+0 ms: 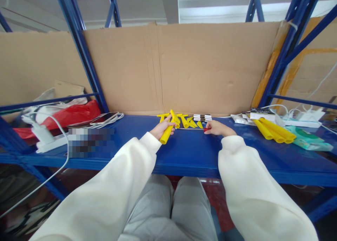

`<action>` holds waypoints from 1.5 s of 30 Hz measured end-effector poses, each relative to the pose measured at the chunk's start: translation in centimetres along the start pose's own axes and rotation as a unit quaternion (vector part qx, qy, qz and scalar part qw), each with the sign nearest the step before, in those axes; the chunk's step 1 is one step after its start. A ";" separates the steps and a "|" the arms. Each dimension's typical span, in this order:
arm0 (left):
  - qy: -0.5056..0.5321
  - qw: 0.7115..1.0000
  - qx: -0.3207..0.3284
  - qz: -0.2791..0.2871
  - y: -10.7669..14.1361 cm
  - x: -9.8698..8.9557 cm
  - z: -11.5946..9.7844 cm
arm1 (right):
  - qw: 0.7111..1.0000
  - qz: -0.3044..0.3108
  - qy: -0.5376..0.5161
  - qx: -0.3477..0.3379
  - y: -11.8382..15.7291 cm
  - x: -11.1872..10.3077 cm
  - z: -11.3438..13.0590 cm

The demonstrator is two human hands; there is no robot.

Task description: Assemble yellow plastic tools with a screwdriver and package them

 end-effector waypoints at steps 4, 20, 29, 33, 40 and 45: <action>0.008 1.000 -0.001 -0.013 0.0 0.0 -0.1 | 0.997 -0.068 0.016 -0.011 -0.2 -0.6 -0.5; 0.003 1.000 -0.024 0.008 0.0 0.0 -0.1 | 0.967 -0.238 0.054 0.067 1.1 -1.8 0.2; -0.024 0.999 -0.041 0.026 -0.2 -0.3 0.3 | 0.971 -0.227 0.050 0.062 1.2 -1.7 0.7; -0.034 0.998 -0.046 0.016 -0.2 -0.3 0.3 | 0.975 -0.212 0.033 0.062 1.3 -1.7 0.9; -0.030 0.998 -0.057 0.028 -0.6 -0.7 0.6 | 0.970 -0.214 0.085 0.084 1.1 -1.9 1.2; -0.010 0.997 -0.056 0.047 -1.2 -1.2 1.0 | 0.971 -0.217 0.081 0.063 0.9 -1.7 1.1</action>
Point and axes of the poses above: each hand's wrist, its own y-axis away from the middle knuckle, its own x-axis out of the palm, z = x × y, the point moved 1 cm from there along -y, towards the middle knuckle
